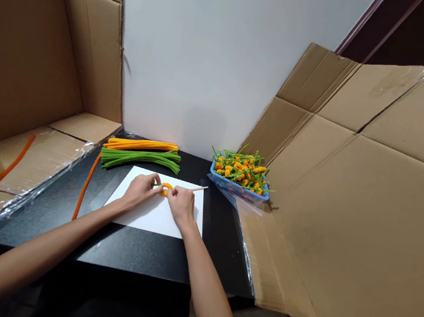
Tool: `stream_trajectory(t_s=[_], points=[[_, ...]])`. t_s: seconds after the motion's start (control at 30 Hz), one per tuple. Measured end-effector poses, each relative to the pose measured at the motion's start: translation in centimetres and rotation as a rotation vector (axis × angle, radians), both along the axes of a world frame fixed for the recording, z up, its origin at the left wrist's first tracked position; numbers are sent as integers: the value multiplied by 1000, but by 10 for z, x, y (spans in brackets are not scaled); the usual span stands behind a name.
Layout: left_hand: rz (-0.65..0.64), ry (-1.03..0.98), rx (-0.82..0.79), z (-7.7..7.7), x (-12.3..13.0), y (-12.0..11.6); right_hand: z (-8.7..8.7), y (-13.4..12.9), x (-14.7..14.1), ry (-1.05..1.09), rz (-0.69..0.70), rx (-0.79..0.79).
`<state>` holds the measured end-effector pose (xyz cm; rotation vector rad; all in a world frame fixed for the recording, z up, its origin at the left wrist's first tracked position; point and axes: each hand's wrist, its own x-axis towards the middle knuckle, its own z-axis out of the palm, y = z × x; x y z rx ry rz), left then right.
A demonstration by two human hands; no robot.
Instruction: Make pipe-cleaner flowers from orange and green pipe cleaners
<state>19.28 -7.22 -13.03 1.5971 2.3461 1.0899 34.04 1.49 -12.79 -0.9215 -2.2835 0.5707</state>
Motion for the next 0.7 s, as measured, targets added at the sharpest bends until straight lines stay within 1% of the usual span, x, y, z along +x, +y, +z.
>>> stream_trajectory(t_s=[0.13,0.2,0.37,0.47,0.53,0.6,0.7], points=[[-38,3,3,-3,-2,3,0,2,1,-18,7,-10],[-31,-20,9,-4,-4,4,0,4,2,-10,15,-3],[12,-109,64,-1,-21,6,4,13,6,-50,51,9],[85,-162,75,1,-34,5,5,21,11,-72,26,13],[108,-137,55,2,-37,4,5,24,12,-77,14,13],[108,-70,26,2,-35,2,3,25,13,-74,8,9],[54,55,-14,0,-28,0,-1,23,13,-27,27,-31]])
